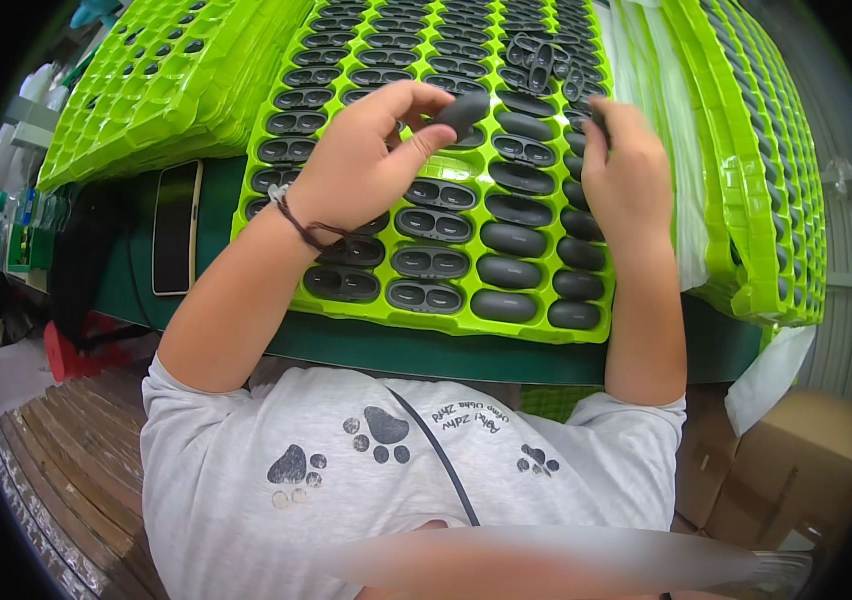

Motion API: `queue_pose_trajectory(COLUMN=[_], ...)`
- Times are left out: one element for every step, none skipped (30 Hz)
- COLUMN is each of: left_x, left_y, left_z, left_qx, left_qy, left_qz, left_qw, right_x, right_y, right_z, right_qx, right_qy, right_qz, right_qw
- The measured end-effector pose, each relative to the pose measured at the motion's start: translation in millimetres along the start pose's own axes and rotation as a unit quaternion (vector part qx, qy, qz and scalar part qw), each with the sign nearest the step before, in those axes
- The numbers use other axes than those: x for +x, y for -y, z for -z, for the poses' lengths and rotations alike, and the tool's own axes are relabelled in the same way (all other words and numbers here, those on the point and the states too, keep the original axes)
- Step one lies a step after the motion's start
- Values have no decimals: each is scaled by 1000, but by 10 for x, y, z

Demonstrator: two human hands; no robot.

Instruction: The person assembles small black plastic components by hand, placing them into a green tray.

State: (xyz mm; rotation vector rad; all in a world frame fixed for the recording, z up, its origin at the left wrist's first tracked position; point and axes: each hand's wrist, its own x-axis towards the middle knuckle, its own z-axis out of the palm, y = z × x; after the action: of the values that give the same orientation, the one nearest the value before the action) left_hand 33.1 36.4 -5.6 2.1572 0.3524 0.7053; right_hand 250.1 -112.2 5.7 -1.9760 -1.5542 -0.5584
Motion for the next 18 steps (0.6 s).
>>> queue_pose_trajectory(left_x=[10,28,49,71,89,113,133,159,181,212,263,324,359,358,355,335,324,305], left_y=[-2,8,-39,-133,-219,-277,-335,-391,-426,-408,-394,-386,-374,-338,-298,-260,-213,-171], left_z=[-2,3,19,46,59,61,31,-15,-70,-125,-179,-235,-283,-334,-360,-378,-383,-365], left_qx=[-173,-222,-219,-271,-323,-346,-342,-401,-458,-487,-485,-494,-503,-484,-482,-477,-471,-477], left_qy=[-9,-7,-6,-10,-14,0,0,-11,-25,-33,-33,-24,-16,-18,-16,-8,0,28], left_qz=[53,17,17,63,109,134,132,174,217,239,239,231,222,226,225,222,218,209], left_qw=[983,975,976,960,940,929,930,899,862,839,841,838,835,845,846,851,855,853], right_x=[25,52,78,138,133,137,136,114,99,87,81,88,63,18,13,23,31,19], right_y=[48,113,167,229,200,161,117,65,34,5,-20,-23,-35,-51,-59,-37,-17,8], right_z=[-30,-71,-93,-10,-34,-73,-106,-114,-125,-138,-152,-159,-189,-232,-268,-253,-239,-227], right_qx=[4,218,420,514,517,637,739,794,796,818,838,843,843,832,820,827,828,819], right_qy=[-1,-21,-40,26,24,70,114,135,136,146,156,135,133,139,143,140,138,121], right_qz=[3,-49,-101,-176,-175,-216,-249,-246,-244,-248,-253,-262,-262,-269,-274,-287,-285,-259], right_qw=[1000,974,901,839,838,737,616,539,537,498,458,450,449,466,482,462,462,497])
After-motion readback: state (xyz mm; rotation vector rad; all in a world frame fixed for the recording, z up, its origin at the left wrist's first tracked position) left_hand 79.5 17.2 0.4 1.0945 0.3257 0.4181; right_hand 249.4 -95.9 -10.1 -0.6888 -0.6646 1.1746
